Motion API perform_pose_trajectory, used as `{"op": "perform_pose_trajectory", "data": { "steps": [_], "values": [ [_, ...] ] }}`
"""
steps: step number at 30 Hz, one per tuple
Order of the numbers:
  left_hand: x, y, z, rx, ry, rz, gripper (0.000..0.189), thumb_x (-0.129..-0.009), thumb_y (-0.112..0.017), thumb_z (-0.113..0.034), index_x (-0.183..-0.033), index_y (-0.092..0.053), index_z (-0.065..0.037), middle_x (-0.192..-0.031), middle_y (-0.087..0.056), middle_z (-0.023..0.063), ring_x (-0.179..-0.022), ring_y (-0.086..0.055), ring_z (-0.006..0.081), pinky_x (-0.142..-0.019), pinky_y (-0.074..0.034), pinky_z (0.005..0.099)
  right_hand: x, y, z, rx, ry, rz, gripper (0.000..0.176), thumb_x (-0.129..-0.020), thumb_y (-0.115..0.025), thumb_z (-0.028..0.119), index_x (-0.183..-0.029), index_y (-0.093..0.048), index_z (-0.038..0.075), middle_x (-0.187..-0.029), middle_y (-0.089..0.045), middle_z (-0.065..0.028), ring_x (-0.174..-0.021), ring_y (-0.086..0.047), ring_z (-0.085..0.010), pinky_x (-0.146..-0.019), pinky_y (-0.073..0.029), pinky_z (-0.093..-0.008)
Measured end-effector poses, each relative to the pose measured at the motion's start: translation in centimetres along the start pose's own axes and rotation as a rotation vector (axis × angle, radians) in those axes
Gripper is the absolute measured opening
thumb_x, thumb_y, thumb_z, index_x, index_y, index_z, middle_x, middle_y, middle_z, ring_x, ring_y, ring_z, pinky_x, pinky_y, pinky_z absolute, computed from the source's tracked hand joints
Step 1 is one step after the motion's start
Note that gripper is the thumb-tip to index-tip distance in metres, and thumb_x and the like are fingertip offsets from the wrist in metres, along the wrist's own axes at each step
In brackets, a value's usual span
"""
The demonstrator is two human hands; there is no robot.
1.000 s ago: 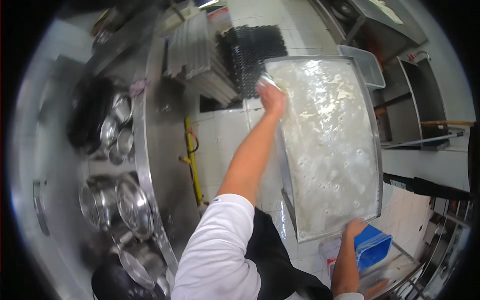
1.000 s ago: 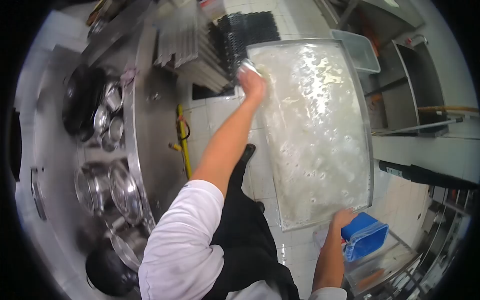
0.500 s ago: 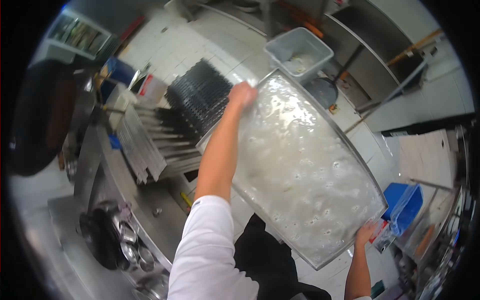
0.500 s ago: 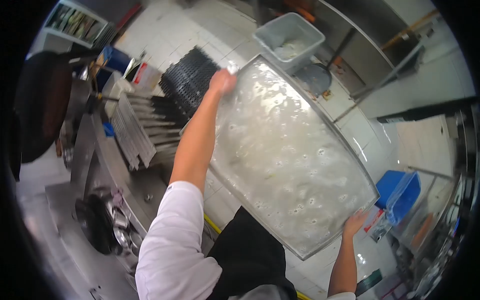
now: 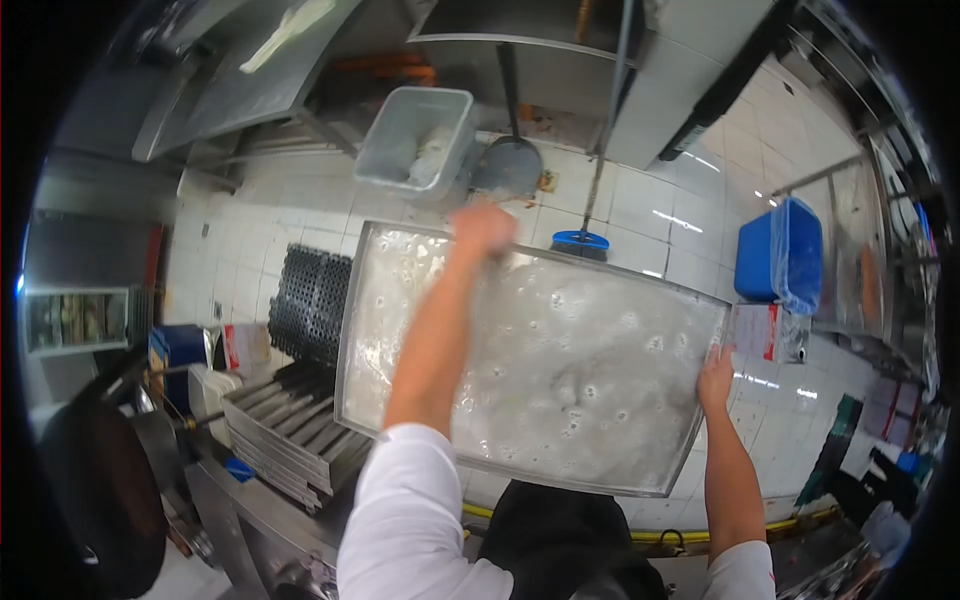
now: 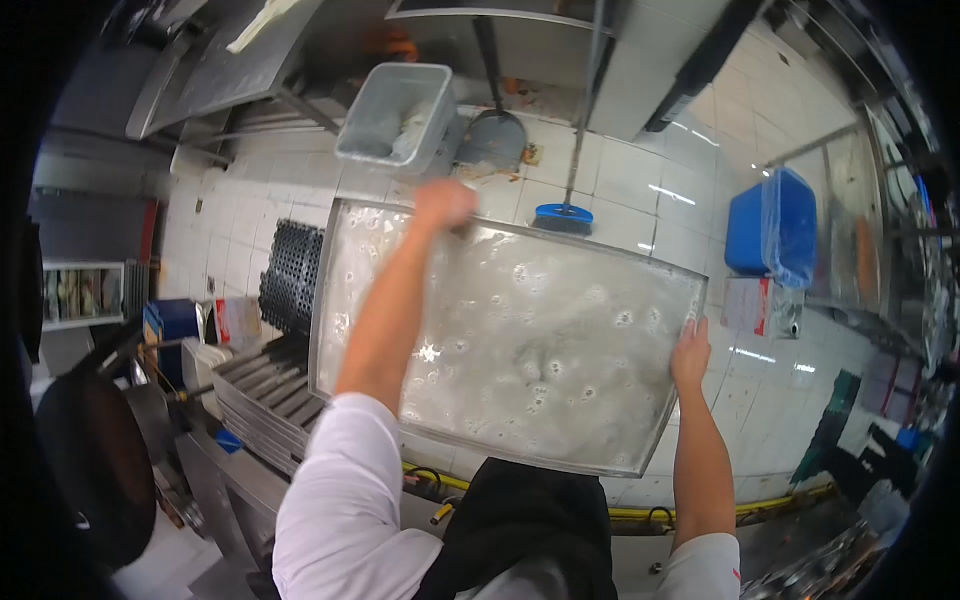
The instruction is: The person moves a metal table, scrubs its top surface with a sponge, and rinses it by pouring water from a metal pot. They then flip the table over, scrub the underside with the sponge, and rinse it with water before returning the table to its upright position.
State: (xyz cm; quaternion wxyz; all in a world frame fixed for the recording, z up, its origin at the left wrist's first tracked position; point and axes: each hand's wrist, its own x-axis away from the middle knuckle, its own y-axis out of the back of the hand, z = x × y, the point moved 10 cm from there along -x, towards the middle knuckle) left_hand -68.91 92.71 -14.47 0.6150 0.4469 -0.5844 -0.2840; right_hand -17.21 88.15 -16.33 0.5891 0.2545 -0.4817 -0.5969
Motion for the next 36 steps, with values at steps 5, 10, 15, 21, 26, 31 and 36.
{"op": "perform_pose_trajectory", "data": {
  "steps": [5,10,15,21,26,31,36],
  "values": [
    [0.7,-2.1,-28.2,0.493,-0.202,-0.077,0.038,-0.068,-0.061,-0.036,-0.083,-0.071,-0.003,-0.089,-0.068,0.0211,-0.088,-0.066,0.0324,-0.075,-0.048,0.0448,0.5,0.6,1.6,-0.093,0.074,-0.112,0.042,-0.099,-0.042,0.029,-0.128,-0.047,0.000,-0.090,-0.061,-0.0345,-0.088,-0.058,-0.0521,-0.074,-0.043,-0.0537],
    [2.6,-2.8,-37.5,0.475,-0.554,-0.565,0.033,-0.071,-0.066,-0.026,-0.099,-0.068,-0.010,-0.109,-0.063,0.0124,-0.105,-0.057,0.0283,-0.089,-0.044,0.0420,0.3,1.1,2.3,-0.136,0.146,-0.123,0.039,-0.099,-0.041,0.029,-0.125,-0.048,0.000,-0.091,-0.061,-0.0349,-0.088,-0.058,-0.0518,-0.075,-0.043,-0.0545],
    [6.9,-1.1,-17.5,0.701,-0.378,-0.771,0.034,-0.081,-0.063,-0.023,-0.113,-0.065,-0.014,-0.114,-0.060,0.0085,-0.114,-0.051,0.0298,-0.097,-0.039,0.0456,0.2,0.3,1.9,-0.143,0.100,-0.066,0.036,-0.099,-0.040,0.025,-0.127,-0.045,0.003,-0.088,-0.062,-0.0330,-0.086,-0.058,-0.0519,-0.073,-0.043,-0.0550],
    [12.8,-2.4,-3.6,0.201,0.279,-0.810,0.068,-0.082,-0.060,-0.032,-0.145,-0.038,-0.018,-0.153,-0.027,0.0137,-0.139,-0.019,0.0462,-0.114,-0.018,0.0538,-0.6,-1.1,1.3,-0.189,0.098,0.016,0.035,-0.099,-0.041,0.021,-0.130,-0.039,0.005,-0.083,-0.062,-0.0319,-0.083,-0.060,-0.0497,-0.071,-0.043,-0.0548],
    [12.7,-4.4,-13.7,0.665,0.422,-0.696,0.073,-0.080,-0.063,-0.030,-0.145,-0.035,-0.013,-0.135,-0.040,0.0261,-0.124,-0.039,0.0415,-0.110,-0.026,0.0481,-0.7,-0.7,3.1,-0.226,0.192,0.004,0.042,-0.097,-0.041,0.016,-0.137,-0.034,0.008,-0.089,-0.061,-0.0304,-0.088,-0.059,-0.0478,-0.073,-0.044,-0.0524],
    [17.0,-10.4,-25.2,0.417,0.434,-0.771,0.078,-0.074,-0.069,-0.029,-0.143,-0.038,-0.011,-0.123,-0.043,0.0263,-0.122,-0.038,0.0436,-0.108,-0.028,0.0497,2.4,3.2,7.0,-0.188,0.665,-0.347,0.055,-0.090,-0.044,0.011,-0.144,-0.030,0.005,-0.134,-0.045,-0.0285,-0.129,-0.040,-0.0397,-0.103,-0.035,-0.0479],
    [24.5,-10.0,-23.5,0.323,0.302,-0.609,0.071,-0.078,-0.064,-0.042,-0.140,-0.044,-0.014,-0.148,-0.029,0.0200,-0.139,-0.024,0.0418,-0.109,-0.033,0.0506,6.6,-1.6,9.9,0.548,0.997,0.129,0.062,-0.090,-0.046,0.029,-0.144,-0.033,0.001,-0.154,-0.017,-0.0224,-0.143,-0.015,-0.0374,-0.112,-0.006,-0.0611]
  ]
}}
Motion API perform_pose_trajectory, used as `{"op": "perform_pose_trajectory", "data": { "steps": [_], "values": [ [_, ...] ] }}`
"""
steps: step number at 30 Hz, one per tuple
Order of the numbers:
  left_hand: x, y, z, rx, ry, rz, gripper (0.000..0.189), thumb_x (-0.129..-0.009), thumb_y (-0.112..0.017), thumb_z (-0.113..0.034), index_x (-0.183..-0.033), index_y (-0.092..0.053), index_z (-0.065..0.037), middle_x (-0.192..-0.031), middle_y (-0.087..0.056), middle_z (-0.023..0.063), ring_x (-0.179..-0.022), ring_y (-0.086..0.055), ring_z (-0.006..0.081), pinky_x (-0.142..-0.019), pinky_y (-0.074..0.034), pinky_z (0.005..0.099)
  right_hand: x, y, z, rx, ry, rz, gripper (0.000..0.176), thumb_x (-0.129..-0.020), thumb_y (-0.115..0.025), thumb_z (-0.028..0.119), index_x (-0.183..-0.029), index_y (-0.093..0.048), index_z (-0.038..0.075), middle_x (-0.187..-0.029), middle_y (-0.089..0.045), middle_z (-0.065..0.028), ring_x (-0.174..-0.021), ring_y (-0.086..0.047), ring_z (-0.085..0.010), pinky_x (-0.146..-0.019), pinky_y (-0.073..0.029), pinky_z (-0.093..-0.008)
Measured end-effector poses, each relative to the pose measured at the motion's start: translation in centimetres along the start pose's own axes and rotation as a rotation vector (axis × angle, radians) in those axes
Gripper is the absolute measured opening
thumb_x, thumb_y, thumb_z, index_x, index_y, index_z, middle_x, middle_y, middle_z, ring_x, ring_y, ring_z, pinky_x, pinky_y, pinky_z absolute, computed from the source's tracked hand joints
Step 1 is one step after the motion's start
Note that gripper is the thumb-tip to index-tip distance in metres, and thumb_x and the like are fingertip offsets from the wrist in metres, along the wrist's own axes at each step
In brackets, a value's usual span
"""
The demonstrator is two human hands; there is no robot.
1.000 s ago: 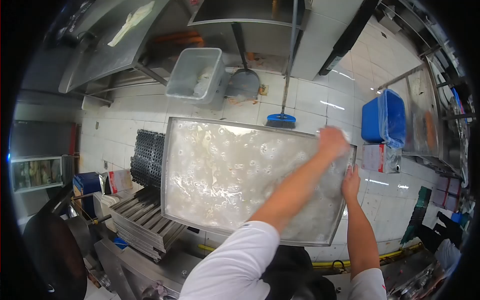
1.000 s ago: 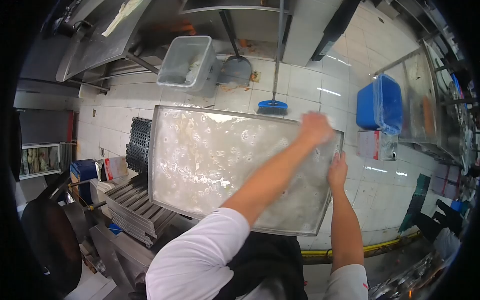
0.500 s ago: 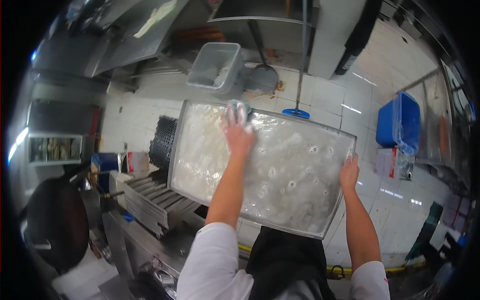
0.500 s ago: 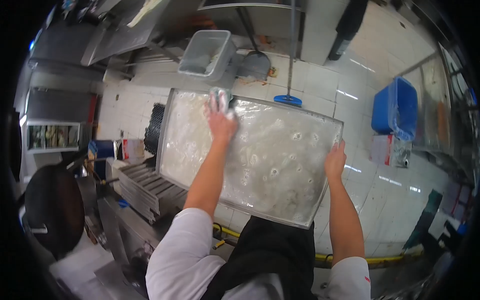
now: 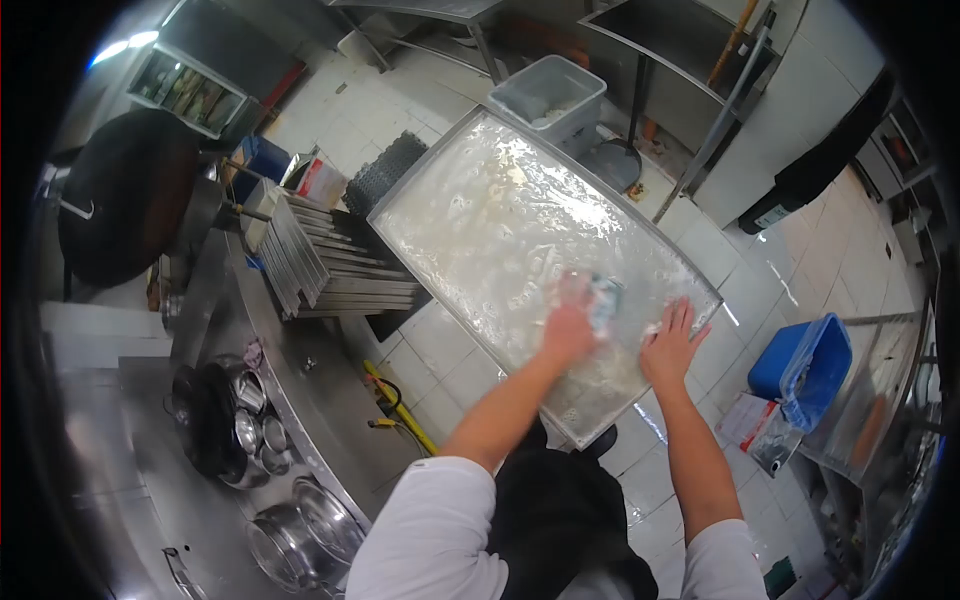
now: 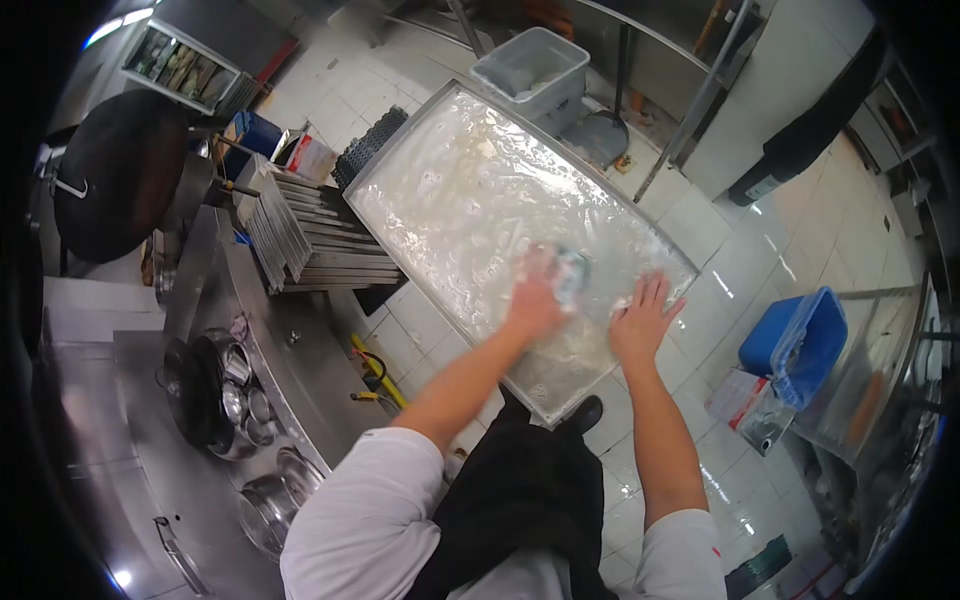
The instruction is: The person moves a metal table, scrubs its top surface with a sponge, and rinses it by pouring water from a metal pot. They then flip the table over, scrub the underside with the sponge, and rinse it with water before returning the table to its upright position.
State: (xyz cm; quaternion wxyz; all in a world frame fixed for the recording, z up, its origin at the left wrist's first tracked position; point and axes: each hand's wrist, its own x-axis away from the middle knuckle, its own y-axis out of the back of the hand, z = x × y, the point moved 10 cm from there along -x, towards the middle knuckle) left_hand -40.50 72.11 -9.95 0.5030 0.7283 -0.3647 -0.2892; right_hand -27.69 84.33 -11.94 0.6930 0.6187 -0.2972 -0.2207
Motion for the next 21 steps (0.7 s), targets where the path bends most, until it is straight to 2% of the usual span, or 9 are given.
{"op": "perform_pose_trajectory", "data": {
  "steps": [2,5,7,8,10,13,17,19,21],
  "values": [
    [-1.7,-0.4,8.1,0.353,0.370,0.092,0.066,-0.086,-0.055,-0.045,-0.142,-0.041,-0.014,-0.153,-0.024,0.0150,-0.142,-0.019,0.0390,-0.103,-0.040,0.0508,0.3,-1.0,0.8,-0.015,0.049,-0.069,0.064,-0.090,-0.046,0.034,-0.144,-0.033,0.002,-0.155,-0.017,-0.0211,-0.143,-0.014,-0.0379,-0.112,-0.006,-0.0613],
    [-5.5,1.7,12.4,0.228,0.450,-0.056,0.065,-0.090,-0.047,-0.047,-0.146,-0.035,-0.015,-0.155,-0.021,0.0148,-0.143,-0.016,0.0368,-0.110,-0.030,0.0513,0.8,-0.3,2.8,-0.073,0.115,-0.172,0.066,-0.091,-0.047,0.042,-0.145,-0.033,0.006,-0.155,-0.019,-0.0192,-0.143,-0.013,-0.0385,-0.113,-0.006,-0.0608],
    [-6.7,1.9,9.4,-0.188,0.334,-0.055,0.068,-0.091,-0.041,-0.053,-0.148,-0.030,-0.017,-0.155,-0.022,0.0122,-0.142,-0.018,0.0383,-0.115,-0.013,0.0537,0.2,0.5,3.8,-0.117,0.143,-0.204,0.067,-0.091,-0.048,0.044,-0.145,-0.034,0.007,-0.154,-0.020,-0.0185,-0.143,-0.013,-0.0387,-0.113,-0.006,-0.0601],
    [-4.9,1.5,8.4,-0.198,0.349,-0.047,0.068,-0.091,-0.041,-0.053,-0.148,-0.030,-0.017,-0.155,-0.022,0.0122,-0.142,-0.018,0.0383,-0.115,-0.013,0.0537,-0.5,0.7,4.5,-0.118,0.189,-0.182,0.066,-0.092,-0.048,0.043,-0.145,-0.034,0.007,-0.154,-0.020,-0.0185,-0.143,-0.014,-0.0388,-0.113,-0.006,-0.0595],
    [-1.5,0.3,3.7,-0.096,0.072,0.003,0.066,-0.095,-0.032,-0.052,-0.148,-0.030,-0.014,-0.156,-0.020,0.0122,-0.143,-0.015,0.0379,-0.117,-0.007,0.0511,-3.3,1.4,5.0,-0.130,0.246,-0.183,0.065,-0.092,-0.048,0.043,-0.146,-0.034,0.008,-0.154,-0.020,-0.0186,-0.143,-0.015,-0.0390,-0.113,-0.007,-0.0590],
    [1.6,0.1,8.0,-0.178,0.172,0.053,0.063,-0.097,-0.026,-0.048,-0.148,-0.028,-0.011,-0.156,-0.018,0.0126,-0.145,-0.009,0.0373,-0.117,-0.003,0.0492,-5.6,0.5,4.7,-0.113,0.357,-0.146,0.064,-0.093,-0.048,0.043,-0.146,-0.035,0.011,-0.154,-0.020,-0.0196,-0.143,-0.017,-0.0364,-0.114,-0.007,-0.0571],
    [-2.9,3.2,21.7,-0.161,0.497,-0.164,0.060,-0.099,-0.022,-0.044,-0.150,-0.023,-0.013,-0.157,-0.015,0.0131,-0.145,-0.005,0.0361,-0.118,-0.001,0.0477,-7.9,0.5,3.3,-0.182,0.169,-0.214,0.062,-0.092,-0.050,0.043,-0.146,-0.036,0.015,-0.154,-0.023,-0.0160,-0.143,-0.019,-0.0320,-0.115,-0.012,-0.0523],
    [-7.4,3.6,23.2,-0.152,0.509,-0.203,0.059,-0.099,-0.024,-0.043,-0.149,-0.025,-0.013,-0.157,-0.017,0.0132,-0.145,-0.007,0.0361,-0.118,-0.003,0.0480,-8.8,1.2,4.4,-0.108,0.113,-0.190,0.063,-0.092,-0.050,0.043,-0.146,-0.036,0.015,-0.154,-0.024,-0.0144,-0.143,-0.021,-0.0312,-0.116,-0.013,-0.0501],
    [-10.3,3.0,20.4,-0.134,0.402,-0.206,0.059,-0.098,-0.027,-0.042,-0.148,-0.029,-0.011,-0.155,-0.021,0.0149,-0.144,-0.011,0.0373,-0.118,-0.005,0.0474,-9.2,2.5,7.6,-0.060,0.281,-0.139,0.064,-0.093,-0.047,0.042,-0.145,-0.036,0.007,-0.153,-0.028,-0.0123,-0.142,-0.023,-0.0319,-0.116,-0.017,-0.0473]
  ]
}}
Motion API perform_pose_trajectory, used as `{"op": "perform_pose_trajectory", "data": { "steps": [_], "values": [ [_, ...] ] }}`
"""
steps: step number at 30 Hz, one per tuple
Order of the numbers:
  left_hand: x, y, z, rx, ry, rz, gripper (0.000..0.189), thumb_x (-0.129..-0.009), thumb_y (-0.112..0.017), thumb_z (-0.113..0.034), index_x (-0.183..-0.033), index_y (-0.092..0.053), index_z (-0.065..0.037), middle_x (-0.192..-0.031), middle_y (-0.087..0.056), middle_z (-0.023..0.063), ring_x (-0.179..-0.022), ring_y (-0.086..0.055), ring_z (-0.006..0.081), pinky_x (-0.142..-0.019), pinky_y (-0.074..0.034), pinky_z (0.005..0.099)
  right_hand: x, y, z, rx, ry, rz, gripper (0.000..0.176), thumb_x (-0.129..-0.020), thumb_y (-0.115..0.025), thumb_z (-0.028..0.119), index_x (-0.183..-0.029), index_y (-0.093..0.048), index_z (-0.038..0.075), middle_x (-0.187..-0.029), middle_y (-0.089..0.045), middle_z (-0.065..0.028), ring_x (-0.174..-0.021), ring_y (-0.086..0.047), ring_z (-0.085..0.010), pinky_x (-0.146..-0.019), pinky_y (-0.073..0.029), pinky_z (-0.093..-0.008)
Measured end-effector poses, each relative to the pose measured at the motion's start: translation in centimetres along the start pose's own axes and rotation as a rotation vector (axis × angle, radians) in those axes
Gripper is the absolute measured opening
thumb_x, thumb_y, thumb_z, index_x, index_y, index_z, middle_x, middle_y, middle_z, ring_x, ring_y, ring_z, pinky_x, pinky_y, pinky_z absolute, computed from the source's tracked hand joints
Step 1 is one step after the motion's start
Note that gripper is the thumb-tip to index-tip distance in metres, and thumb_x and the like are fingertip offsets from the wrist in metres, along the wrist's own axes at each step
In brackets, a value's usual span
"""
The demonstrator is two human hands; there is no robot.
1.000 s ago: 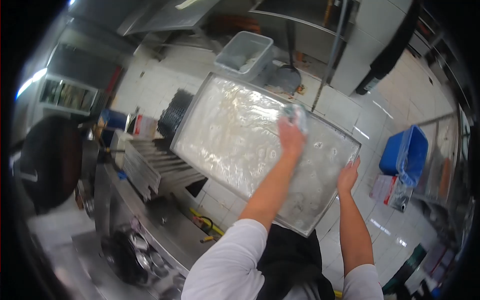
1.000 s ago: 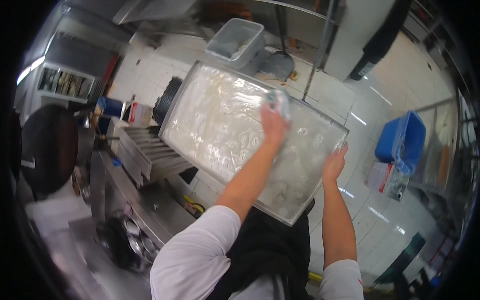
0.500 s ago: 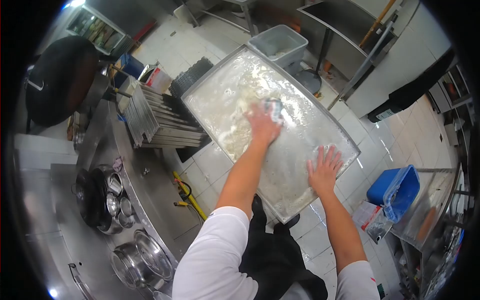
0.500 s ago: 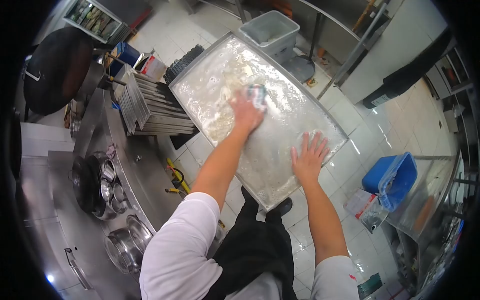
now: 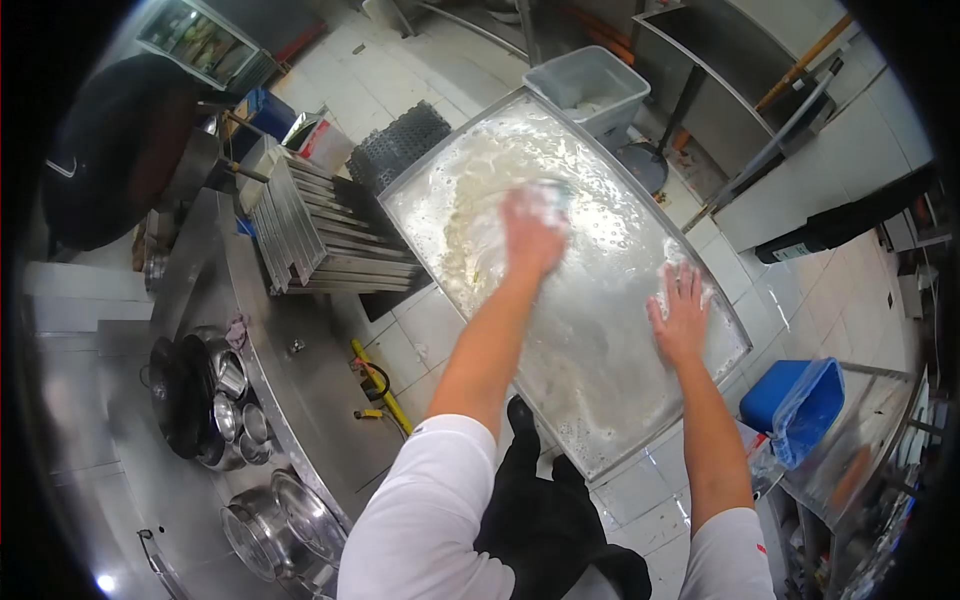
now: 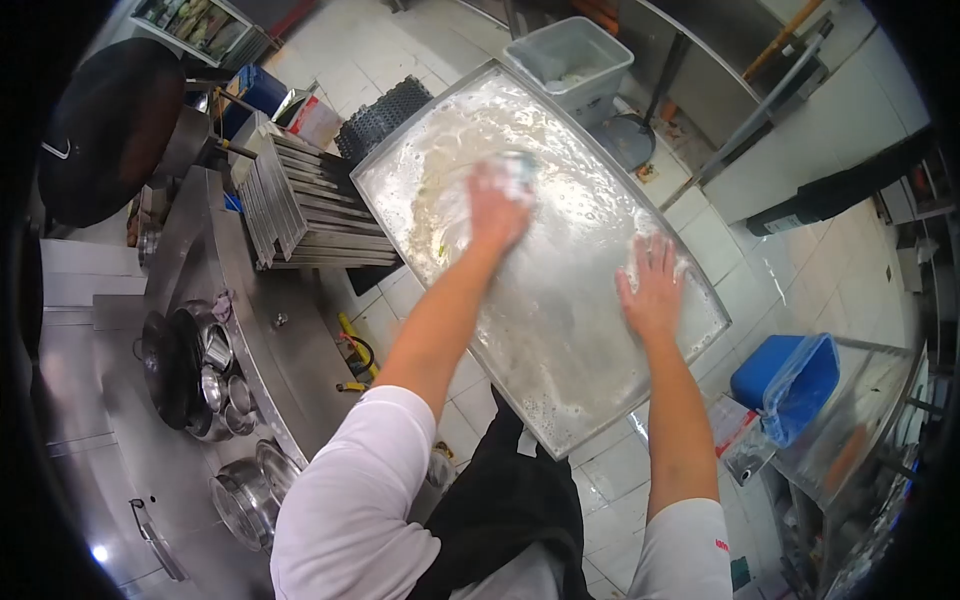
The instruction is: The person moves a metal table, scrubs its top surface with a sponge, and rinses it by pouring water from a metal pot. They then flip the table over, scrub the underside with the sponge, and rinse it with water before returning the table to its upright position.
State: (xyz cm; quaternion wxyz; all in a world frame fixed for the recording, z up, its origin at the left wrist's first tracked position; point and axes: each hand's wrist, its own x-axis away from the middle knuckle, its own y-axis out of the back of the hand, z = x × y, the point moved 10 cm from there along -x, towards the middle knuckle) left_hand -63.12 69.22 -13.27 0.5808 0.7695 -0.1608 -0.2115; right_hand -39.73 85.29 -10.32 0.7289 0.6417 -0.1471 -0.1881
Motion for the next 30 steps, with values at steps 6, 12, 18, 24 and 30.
{"op": "perform_pose_trajectory", "data": {
  "steps": [6,12,18,24,30],
  "values": [
    [5.8,1.3,-10.7,0.242,-0.413,-0.084,0.050,-0.088,-0.050,-0.033,-0.132,-0.051,-0.010,-0.141,-0.043,0.0151,-0.136,-0.029,0.0409,-0.112,-0.022,0.0514,-4.7,-2.6,0.3,-0.142,0.031,-0.017,0.054,-0.094,-0.046,0.030,-0.144,-0.038,0.012,-0.153,-0.028,-0.0115,-0.141,-0.024,-0.0309,-0.115,-0.019,-0.0464],
    [-10.3,-3.4,-6.8,0.311,-0.181,0.083,0.043,-0.091,-0.047,-0.029,-0.127,-0.054,-0.007,-0.136,-0.048,0.0130,-0.132,-0.034,0.0340,-0.115,-0.018,0.0443,-4.7,-1.6,2.8,0.087,0.226,0.076,0.055,-0.093,-0.046,0.026,-0.145,-0.035,0.011,-0.153,-0.027,-0.0116,-0.141,-0.025,-0.0309,-0.115,-0.019,-0.0473],
    [-3.0,-1.2,-12.8,0.221,-0.264,-0.003,0.048,-0.092,-0.043,-0.029,-0.134,-0.048,-0.005,-0.143,-0.041,0.0184,-0.135,-0.032,0.0381,-0.116,-0.018,0.0445,-5.4,-2.2,1.5,-0.107,0.068,0.004,0.064,-0.093,-0.046,0.034,-0.149,-0.027,0.011,-0.156,-0.023,-0.0083,-0.139,-0.028,-0.0327,-0.115,-0.018,-0.0490],
    [-7.7,-2.0,-11.2,0.250,-0.271,-0.003,0.046,-0.089,-0.044,-0.018,-0.129,-0.046,0.006,-0.130,-0.048,0.0285,-0.130,-0.037,0.0396,-0.114,-0.025,0.0448,-5.6,-2.7,1.3,-0.061,0.021,0.080,0.068,-0.093,-0.046,0.040,-0.150,-0.023,0.010,-0.156,-0.021,-0.0093,-0.141,-0.026,-0.0288,-0.115,-0.019,-0.0466],
    [-17.6,-0.4,-0.3,0.169,0.017,0.077,0.048,-0.095,-0.046,-0.030,-0.136,-0.046,-0.006,-0.142,-0.042,0.0217,-0.133,-0.035,0.0399,-0.108,-0.029,0.0508,-5.7,-2.3,1.5,-0.076,0.035,0.050,0.068,-0.092,-0.048,0.040,-0.149,-0.025,0.010,-0.156,-0.021,-0.0091,-0.142,-0.024,-0.0291,-0.114,-0.021,-0.0475]
  ]
}}
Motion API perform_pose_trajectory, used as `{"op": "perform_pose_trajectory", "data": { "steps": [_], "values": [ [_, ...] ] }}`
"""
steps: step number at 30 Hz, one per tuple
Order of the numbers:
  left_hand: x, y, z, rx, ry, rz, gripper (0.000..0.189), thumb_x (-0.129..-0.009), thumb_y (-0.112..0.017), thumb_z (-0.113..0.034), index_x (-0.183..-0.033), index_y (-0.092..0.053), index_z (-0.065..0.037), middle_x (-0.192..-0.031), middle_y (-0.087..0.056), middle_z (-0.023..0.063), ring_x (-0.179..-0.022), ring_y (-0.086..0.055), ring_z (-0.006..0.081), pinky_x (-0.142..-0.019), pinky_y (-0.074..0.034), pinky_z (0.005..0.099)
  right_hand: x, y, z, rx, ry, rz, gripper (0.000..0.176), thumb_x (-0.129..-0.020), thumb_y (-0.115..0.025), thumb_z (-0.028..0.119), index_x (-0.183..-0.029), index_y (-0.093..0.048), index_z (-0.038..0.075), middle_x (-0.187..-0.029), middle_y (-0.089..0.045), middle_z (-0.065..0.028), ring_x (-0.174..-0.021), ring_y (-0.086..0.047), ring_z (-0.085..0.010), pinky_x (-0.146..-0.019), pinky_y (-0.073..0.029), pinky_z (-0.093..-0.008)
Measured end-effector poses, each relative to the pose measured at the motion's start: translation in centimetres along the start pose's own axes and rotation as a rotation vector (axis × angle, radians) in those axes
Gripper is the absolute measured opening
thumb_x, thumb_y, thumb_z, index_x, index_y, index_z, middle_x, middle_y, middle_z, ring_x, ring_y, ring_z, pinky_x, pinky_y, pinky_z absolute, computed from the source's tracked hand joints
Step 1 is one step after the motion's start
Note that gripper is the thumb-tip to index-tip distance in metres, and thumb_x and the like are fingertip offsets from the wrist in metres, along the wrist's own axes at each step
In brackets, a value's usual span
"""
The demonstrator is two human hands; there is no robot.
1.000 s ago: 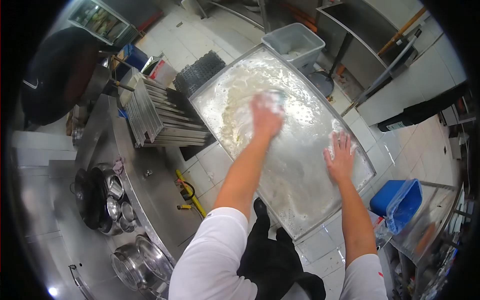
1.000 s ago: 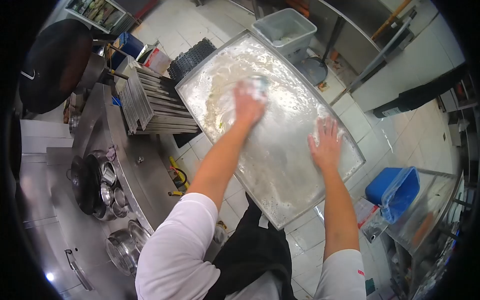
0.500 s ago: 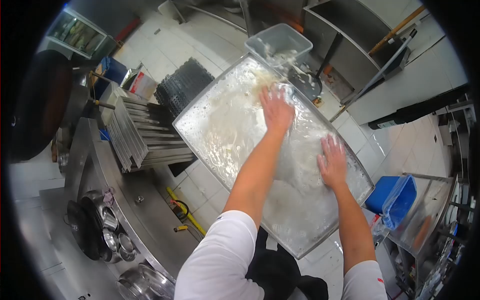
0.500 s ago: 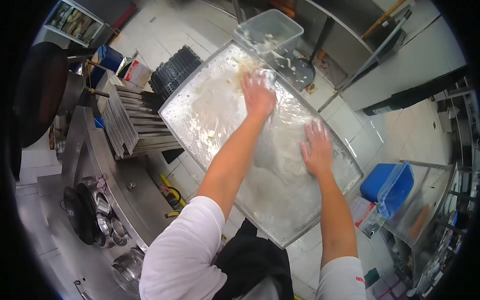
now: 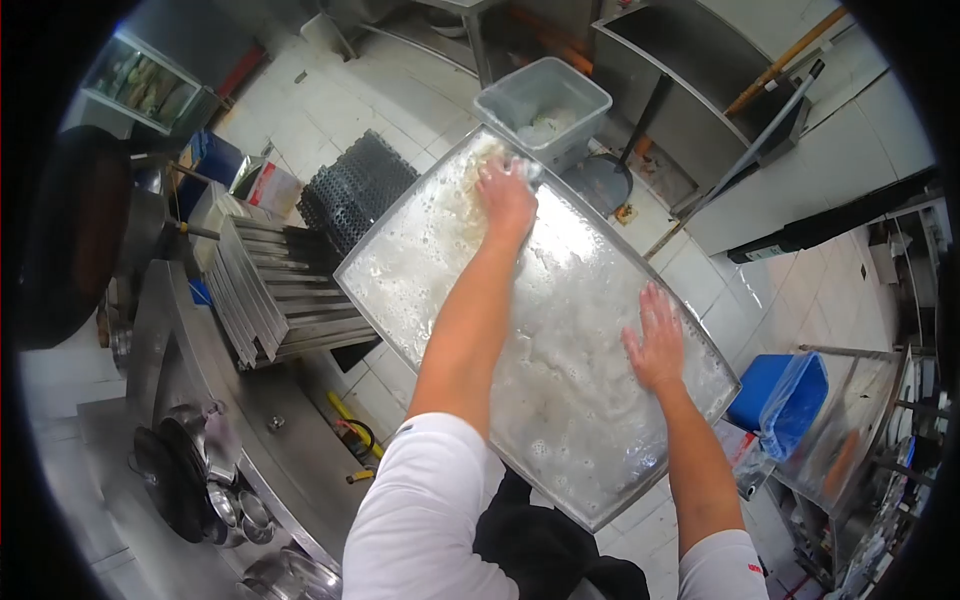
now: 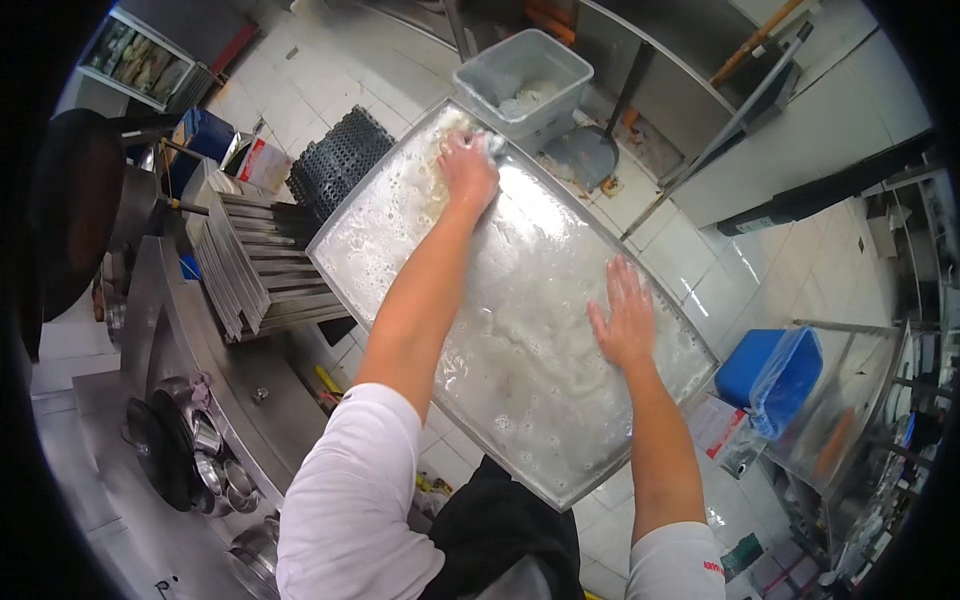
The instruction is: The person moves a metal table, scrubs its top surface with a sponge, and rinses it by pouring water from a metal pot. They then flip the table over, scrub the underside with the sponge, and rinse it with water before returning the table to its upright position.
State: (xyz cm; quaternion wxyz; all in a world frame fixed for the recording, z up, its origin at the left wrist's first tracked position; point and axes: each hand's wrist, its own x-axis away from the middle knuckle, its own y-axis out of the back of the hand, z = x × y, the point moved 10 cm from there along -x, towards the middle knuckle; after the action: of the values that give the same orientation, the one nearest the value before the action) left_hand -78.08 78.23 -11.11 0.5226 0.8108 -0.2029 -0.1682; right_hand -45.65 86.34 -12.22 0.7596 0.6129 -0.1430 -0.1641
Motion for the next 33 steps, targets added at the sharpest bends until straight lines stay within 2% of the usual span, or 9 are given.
{"op": "perform_pose_trajectory", "data": {
  "steps": [5,7,8,10,13,16,19,27,33],
  "values": [
    [8.7,0.0,-4.2,0.667,0.242,0.278,0.051,-0.094,-0.051,-0.027,-0.138,-0.037,-0.005,-0.127,-0.048,0.0336,-0.112,-0.054,0.0416,-0.091,-0.044,0.0473,-0.1,0.3,0.1,-0.036,0.014,-0.020,0.068,-0.091,-0.050,0.039,-0.148,-0.027,0.009,-0.155,-0.023,-0.0109,-0.141,-0.025,-0.0312,-0.114,-0.022,-0.0479],
    [12.0,3.2,-7.2,0.028,-0.166,-0.438,0.056,-0.089,-0.056,-0.022,-0.140,-0.038,-0.010,-0.131,-0.047,0.0237,-0.116,-0.049,0.0372,-0.097,-0.042,0.0406,-0.3,0.5,-0.1,-0.077,0.012,-0.017,0.068,-0.090,-0.053,0.038,-0.147,-0.029,0.009,-0.154,-0.025,-0.0117,-0.140,-0.027,-0.0323,-0.113,-0.022,-0.0482],
    [12.7,4.2,-8.0,0.031,-0.172,-0.446,0.056,-0.089,-0.056,-0.022,-0.140,-0.038,-0.010,-0.131,-0.047,0.0237,-0.116,-0.049,0.0372,-0.097,-0.042,0.0406,-0.5,0.6,-0.1,-0.074,0.012,-0.027,0.068,-0.090,-0.053,0.038,-0.147,-0.029,0.009,-0.154,-0.025,-0.0117,-0.140,-0.027,-0.0323,-0.113,-0.022,-0.0482],
    [13.2,0.3,-11.6,0.420,-0.405,0.090,0.050,-0.087,-0.060,-0.019,-0.134,-0.046,-0.010,-0.132,-0.047,0.0179,-0.117,-0.049,0.0354,-0.099,-0.040,0.0430,-0.4,0.4,-0.2,-0.054,0.011,-0.013,0.069,-0.089,-0.054,0.037,-0.147,-0.030,0.008,-0.154,-0.025,-0.0116,-0.140,-0.027,-0.0326,-0.114,-0.022,-0.0476],
    [14.7,-1.5,-12.6,0.093,-0.684,-0.225,0.044,-0.087,-0.061,-0.022,-0.127,-0.050,-0.008,-0.133,-0.047,0.0155,-0.111,-0.053,0.0345,-0.096,-0.042,0.0388,-0.2,0.5,-0.2,-0.066,0.020,-0.039,0.069,-0.088,-0.055,0.037,-0.147,-0.031,0.009,-0.154,-0.026,-0.0114,-0.140,-0.026,-0.0313,-0.114,-0.021,-0.0465],
    [8.0,-4.5,-6.8,0.538,-0.295,0.079,0.042,-0.086,-0.065,-0.022,-0.122,-0.053,-0.004,-0.125,-0.051,0.0167,-0.117,-0.048,0.0353,-0.097,-0.042,0.0405,-0.5,0.5,-0.4,-0.088,-0.002,-0.007,0.068,-0.087,-0.055,0.037,-0.146,-0.032,0.011,-0.154,-0.026,-0.0113,-0.140,-0.027,-0.0304,-0.114,-0.021,-0.0458],
    [6.5,-0.6,-4.6,0.881,0.020,0.021,0.044,-0.086,-0.066,-0.023,-0.123,-0.053,-0.004,-0.127,-0.049,0.0179,-0.119,-0.047,0.0351,-0.100,-0.040,0.0380,-0.6,0.8,-0.3,-0.091,-0.012,0.007,0.068,-0.087,-0.056,0.037,-0.146,-0.033,0.012,-0.153,-0.027,-0.0115,-0.140,-0.028,-0.0304,-0.114,-0.022,-0.0458],
    [16.2,-2.8,-13.2,0.141,-0.561,-0.072,0.051,-0.089,-0.055,-0.027,-0.133,-0.048,-0.003,-0.141,-0.040,0.0119,-0.131,-0.037,0.0330,-0.103,-0.029,0.0519,-1.0,0.7,-0.8,-0.105,0.009,-0.035,0.069,-0.086,-0.057,0.036,-0.146,-0.033,0.011,-0.152,-0.029,-0.0127,-0.138,-0.031,-0.0324,-0.113,-0.022,-0.0478],
    [7.2,-3.9,-7.5,0.119,-0.467,0.024,0.043,-0.083,-0.052,-0.011,-0.126,-0.054,-0.002,-0.129,-0.054,0.0150,-0.124,-0.046,0.0330,-0.101,-0.032,0.0495,-0.7,0.5,-0.6,-0.085,0.019,-0.021,0.068,-0.087,-0.056,0.035,-0.146,-0.033,0.011,-0.153,-0.027,-0.0124,-0.138,-0.029,-0.0336,-0.113,-0.022,-0.0479]
  ]
}}
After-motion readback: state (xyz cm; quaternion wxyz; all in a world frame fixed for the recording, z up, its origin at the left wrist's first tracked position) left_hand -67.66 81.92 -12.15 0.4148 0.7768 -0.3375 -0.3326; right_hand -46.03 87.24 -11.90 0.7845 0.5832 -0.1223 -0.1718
